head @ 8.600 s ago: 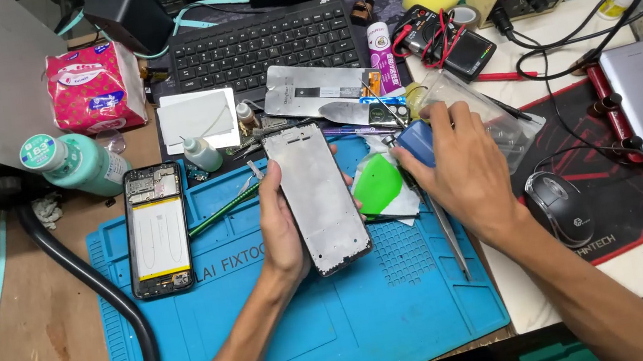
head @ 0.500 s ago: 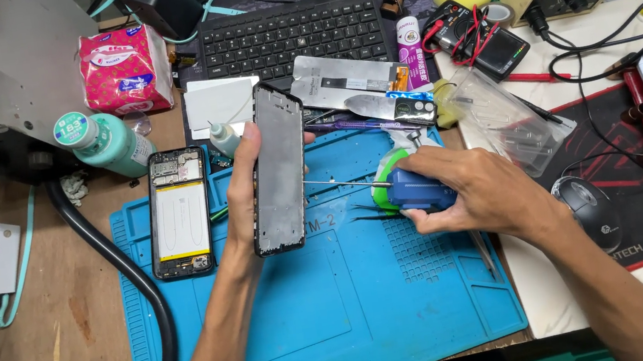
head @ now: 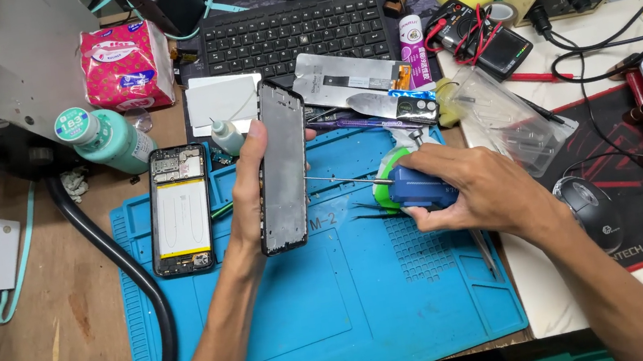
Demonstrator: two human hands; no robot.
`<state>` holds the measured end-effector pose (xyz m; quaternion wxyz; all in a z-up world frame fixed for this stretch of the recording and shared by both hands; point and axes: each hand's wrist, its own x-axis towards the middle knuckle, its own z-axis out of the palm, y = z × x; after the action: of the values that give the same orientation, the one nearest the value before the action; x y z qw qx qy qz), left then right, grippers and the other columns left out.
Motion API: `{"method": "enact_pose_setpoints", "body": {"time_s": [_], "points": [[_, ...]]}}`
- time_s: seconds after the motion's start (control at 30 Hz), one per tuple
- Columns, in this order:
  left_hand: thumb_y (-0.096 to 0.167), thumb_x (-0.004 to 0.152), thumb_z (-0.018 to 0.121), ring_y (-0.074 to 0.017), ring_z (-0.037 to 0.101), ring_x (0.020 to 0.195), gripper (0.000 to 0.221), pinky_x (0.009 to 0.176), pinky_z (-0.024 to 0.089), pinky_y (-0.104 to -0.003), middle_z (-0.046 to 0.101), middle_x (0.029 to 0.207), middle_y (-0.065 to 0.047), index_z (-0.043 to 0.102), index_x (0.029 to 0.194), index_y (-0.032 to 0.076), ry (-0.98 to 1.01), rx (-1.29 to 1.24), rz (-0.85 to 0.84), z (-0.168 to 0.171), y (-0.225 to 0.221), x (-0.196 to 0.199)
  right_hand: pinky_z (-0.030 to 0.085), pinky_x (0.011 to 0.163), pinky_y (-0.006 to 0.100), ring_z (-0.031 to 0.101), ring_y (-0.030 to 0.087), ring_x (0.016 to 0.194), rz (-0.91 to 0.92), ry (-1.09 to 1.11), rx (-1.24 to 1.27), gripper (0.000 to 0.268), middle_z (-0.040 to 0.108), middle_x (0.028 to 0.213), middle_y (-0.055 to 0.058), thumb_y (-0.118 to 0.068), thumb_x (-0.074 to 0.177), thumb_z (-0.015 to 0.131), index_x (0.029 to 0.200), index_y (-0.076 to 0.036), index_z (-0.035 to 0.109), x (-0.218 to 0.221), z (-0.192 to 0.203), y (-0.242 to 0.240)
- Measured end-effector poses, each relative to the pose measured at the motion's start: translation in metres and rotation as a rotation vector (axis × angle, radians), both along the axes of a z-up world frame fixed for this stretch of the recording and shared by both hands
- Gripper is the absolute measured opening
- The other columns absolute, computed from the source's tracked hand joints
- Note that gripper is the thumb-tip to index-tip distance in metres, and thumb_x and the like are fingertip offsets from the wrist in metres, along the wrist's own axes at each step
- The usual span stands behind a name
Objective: The technician is carefully prying a mobile phone screen from its frame and cleaning the edges with a brush to prepare for a replacement.
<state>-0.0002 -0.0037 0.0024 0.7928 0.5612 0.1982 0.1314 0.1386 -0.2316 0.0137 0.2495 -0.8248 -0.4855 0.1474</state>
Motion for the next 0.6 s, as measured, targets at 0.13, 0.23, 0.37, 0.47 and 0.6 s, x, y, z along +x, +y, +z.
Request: {"method": "enact_pose_setpoints", "body": {"time_s": [0.13, 0.23, 0.37, 0.47, 0.6], "points": [[0.064, 0.097, 0.038, -0.0130, 0.058, 0.049, 0.075, 0.047, 0.049, -0.025, 0.059, 0.066, -0.008, 0.071, 0.120, 0.000, -0.001, 0.019, -0.001, 0.000, 0.000, 0.001, 0.060, 0.066, 0.047, 0.076, 0.038, 0.081, 0.005, -0.004, -0.002, 0.049, 0.076, 0.093, 0.013, -0.032, 0.072, 0.083, 0.117, -0.014, 0.073, 0.001, -0.001, -0.001], [0.064, 0.096, 0.038, -0.0135, 0.059, 0.050, 0.075, 0.049, 0.049, -0.025, 0.060, 0.068, -0.008, 0.071, 0.120, 0.001, 0.009, 0.034, 0.019, 0.000, -0.001, 0.000, 0.060, 0.066, 0.047, 0.076, 0.038, 0.082, 0.030, 0.028, -0.011, 0.051, 0.077, 0.093, 0.012, -0.032, 0.069, 0.084, 0.117, -0.017, 0.073, 0.000, -0.003, -0.001], [0.065, 0.096, 0.037, -0.0134, 0.059, 0.053, 0.077, 0.050, 0.051, -0.027, 0.060, 0.070, -0.009, 0.069, 0.124, 0.001, 0.002, -0.026, 0.028, -0.002, -0.004, -0.001, 0.062, 0.070, 0.050, 0.075, 0.041, 0.088, -0.007, -0.044, 0.009, 0.052, 0.075, 0.100, 0.016, -0.034, 0.074, 0.083, 0.120, -0.013, 0.071, 0.002, -0.003, 0.001], [0.067, 0.095, 0.037, -0.0142, 0.061, 0.055, 0.079, 0.052, 0.053, -0.028, 0.062, 0.073, -0.009, 0.067, 0.127, 0.002, -0.006, -0.057, 0.029, -0.001, -0.009, 0.001, 0.062, 0.072, 0.049, 0.073, 0.041, 0.092, -0.080, -0.119, 0.038, 0.053, 0.073, 0.105, 0.015, -0.035, 0.077, 0.083, 0.124, -0.013, 0.070, 0.007, -0.009, -0.001], [0.069, 0.094, 0.036, -0.0153, 0.063, 0.062, 0.082, 0.057, 0.057, -0.032, 0.063, 0.078, -0.010, 0.064, 0.133, 0.002, -0.027, -0.052, 0.008, 0.004, -0.019, 0.003, 0.061, 0.069, 0.049, 0.073, 0.041, 0.091, -0.146, -0.234, 0.020, 0.053, 0.070, 0.106, 0.014, -0.037, 0.080, 0.082, 0.125, -0.011, 0.070, 0.007, -0.011, -0.003]]}}
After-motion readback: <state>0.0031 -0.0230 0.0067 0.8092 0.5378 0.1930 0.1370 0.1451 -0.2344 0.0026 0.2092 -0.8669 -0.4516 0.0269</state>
